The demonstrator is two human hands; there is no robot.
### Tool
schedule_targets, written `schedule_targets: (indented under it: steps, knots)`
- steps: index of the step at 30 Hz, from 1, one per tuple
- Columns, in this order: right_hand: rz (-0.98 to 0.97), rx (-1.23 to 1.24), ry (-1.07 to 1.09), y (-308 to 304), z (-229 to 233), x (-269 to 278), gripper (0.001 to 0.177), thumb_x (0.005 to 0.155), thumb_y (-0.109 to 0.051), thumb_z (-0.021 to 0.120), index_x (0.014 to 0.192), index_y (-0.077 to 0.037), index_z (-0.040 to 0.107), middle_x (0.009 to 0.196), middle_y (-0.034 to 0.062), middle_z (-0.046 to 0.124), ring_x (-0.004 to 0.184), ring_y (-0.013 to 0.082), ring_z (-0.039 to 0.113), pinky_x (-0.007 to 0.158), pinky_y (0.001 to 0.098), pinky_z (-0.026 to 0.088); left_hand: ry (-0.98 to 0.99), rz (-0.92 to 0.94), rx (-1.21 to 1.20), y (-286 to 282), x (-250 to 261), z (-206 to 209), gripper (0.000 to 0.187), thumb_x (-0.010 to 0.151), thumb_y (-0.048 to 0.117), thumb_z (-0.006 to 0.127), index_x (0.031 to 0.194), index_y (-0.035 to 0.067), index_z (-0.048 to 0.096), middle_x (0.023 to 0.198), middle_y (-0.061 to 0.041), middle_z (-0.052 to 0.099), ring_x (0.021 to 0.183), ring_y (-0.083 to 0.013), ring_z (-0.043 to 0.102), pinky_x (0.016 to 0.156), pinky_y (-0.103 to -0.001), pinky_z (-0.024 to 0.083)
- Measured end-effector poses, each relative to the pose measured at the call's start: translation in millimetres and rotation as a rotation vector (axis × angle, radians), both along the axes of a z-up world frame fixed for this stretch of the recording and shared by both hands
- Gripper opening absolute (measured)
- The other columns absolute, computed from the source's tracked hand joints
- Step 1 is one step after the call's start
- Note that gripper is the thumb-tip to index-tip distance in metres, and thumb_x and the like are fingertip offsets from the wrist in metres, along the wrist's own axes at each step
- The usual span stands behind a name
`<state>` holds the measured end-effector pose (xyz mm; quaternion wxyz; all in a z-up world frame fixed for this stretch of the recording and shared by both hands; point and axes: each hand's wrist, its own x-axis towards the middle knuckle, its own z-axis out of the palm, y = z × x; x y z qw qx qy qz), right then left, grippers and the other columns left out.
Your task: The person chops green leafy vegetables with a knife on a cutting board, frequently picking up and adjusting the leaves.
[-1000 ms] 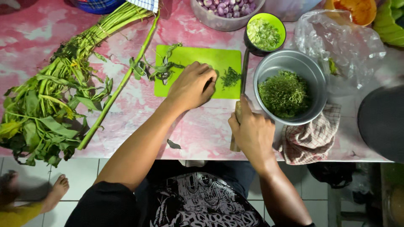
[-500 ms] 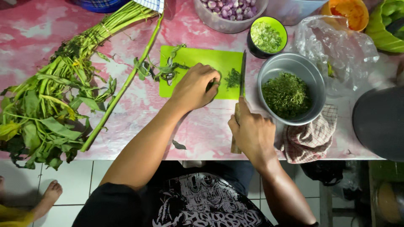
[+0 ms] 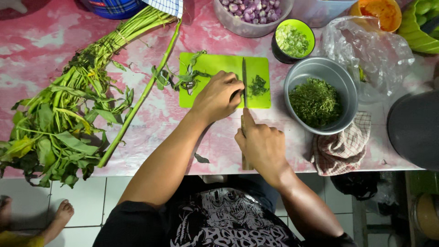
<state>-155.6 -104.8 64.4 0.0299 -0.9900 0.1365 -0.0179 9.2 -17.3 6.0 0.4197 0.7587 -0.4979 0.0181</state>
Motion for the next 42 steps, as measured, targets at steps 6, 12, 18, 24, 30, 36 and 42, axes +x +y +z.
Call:
schedule_targets:
  steps: [6, 12, 18, 24, 30, 36, 42]
  knots:
    - [0.030, -0.009, -0.012, -0.8, -2.8, 13.0, 0.055, 0.087, -0.030, 0.064, 0.135, -0.003, 0.059, 0.061, 0.0184, 0.069, 0.055, 0.0374, 0.070, 0.054, 0.0507, 0.057, -0.010, -0.025, -0.034, 0.4, 0.7, -1.5, 0.013, 0.082, 0.010, 0.067, 0.094, 0.005, 0.069, 0.097, -0.013, 0.065, 0.097, -0.0378, 0.058, 0.085, -0.046, 0.050]
    - [-0.036, 0.069, 0.173, -0.9, 14.1, 7.4, 0.045, 0.090, -0.032, 0.063, 0.129, -0.010, 0.061, 0.068, 0.0180, 0.070, 0.062, 0.0396, 0.072, 0.062, 0.0533, 0.057, -0.031, 0.010, -0.022, 1.6, -0.9, -0.7, 0.010, 0.083, 0.011, 0.069, 0.093, 0.008, 0.069, 0.094, -0.011, 0.064, 0.095, -0.0360, 0.058, 0.086, -0.047, 0.050]
    - [-0.028, 0.014, 0.057, 7.1, 6.8, 21.4, 0.052, 0.089, -0.030, 0.063, 0.134, -0.006, 0.058, 0.067, 0.0195, 0.071, 0.063, 0.0401, 0.072, 0.060, 0.0531, 0.057, -0.022, 0.011, -0.024, 3.5, 0.8, 5.5, 0.010, 0.082, 0.011, 0.069, 0.092, 0.008, 0.068, 0.093, -0.011, 0.064, 0.093, -0.0366, 0.057, 0.083, -0.047, 0.048]
    - [-0.061, 0.089, 0.173, 8.3, 14.4, 11.3, 0.039, 0.090, -0.034, 0.063, 0.122, -0.010, 0.061, 0.070, 0.0176, 0.071, 0.064, 0.0413, 0.071, 0.064, 0.0544, 0.056, 0.049, 0.045, -0.046, 3.4, -1.3, 3.4, 0.007, 0.083, 0.007, 0.068, 0.090, 0.008, 0.068, 0.091, -0.011, 0.064, 0.094, -0.0359, 0.058, 0.085, -0.047, 0.049]
    - [-0.087, 0.103, 0.081, 4.9, 7.6, 23.7, 0.053, 0.088, -0.032, 0.063, 0.135, -0.010, 0.056, 0.068, 0.0209, 0.070, 0.062, 0.0416, 0.071, 0.061, 0.0551, 0.056, 0.017, -0.005, -0.137, 4.2, 4.6, -1.1, 0.007, 0.086, 0.006, 0.071, 0.092, 0.006, 0.068, 0.092, -0.011, 0.065, 0.093, -0.0369, 0.058, 0.083, -0.047, 0.049]
    - [-0.061, 0.088, 0.078, 12.3, 4.9, 13.8, 0.052, 0.089, -0.031, 0.064, 0.134, -0.007, 0.057, 0.068, 0.0199, 0.071, 0.062, 0.0409, 0.071, 0.067, 0.0556, 0.055, 0.077, 0.007, -0.113, 2.3, 6.2, -4.9, 0.011, 0.079, 0.005, 0.069, 0.089, 0.007, 0.068, 0.090, -0.010, 0.066, 0.093, -0.0360, 0.060, 0.084, -0.045, 0.051]
    - [-0.100, 0.186, 0.023, 3.2, 3.9, 23.6, 0.053, 0.086, -0.032, 0.066, 0.133, -0.010, 0.059, 0.074, 0.0223, 0.072, 0.067, 0.0428, 0.071, 0.065, 0.0555, 0.056, 0.078, 0.013, -0.090, 2.4, 6.4, -5.2, 0.009, 0.084, 0.005, 0.071, 0.092, 0.006, 0.068, 0.093, -0.013, 0.065, 0.095, -0.0378, 0.058, 0.085, -0.047, 0.049]
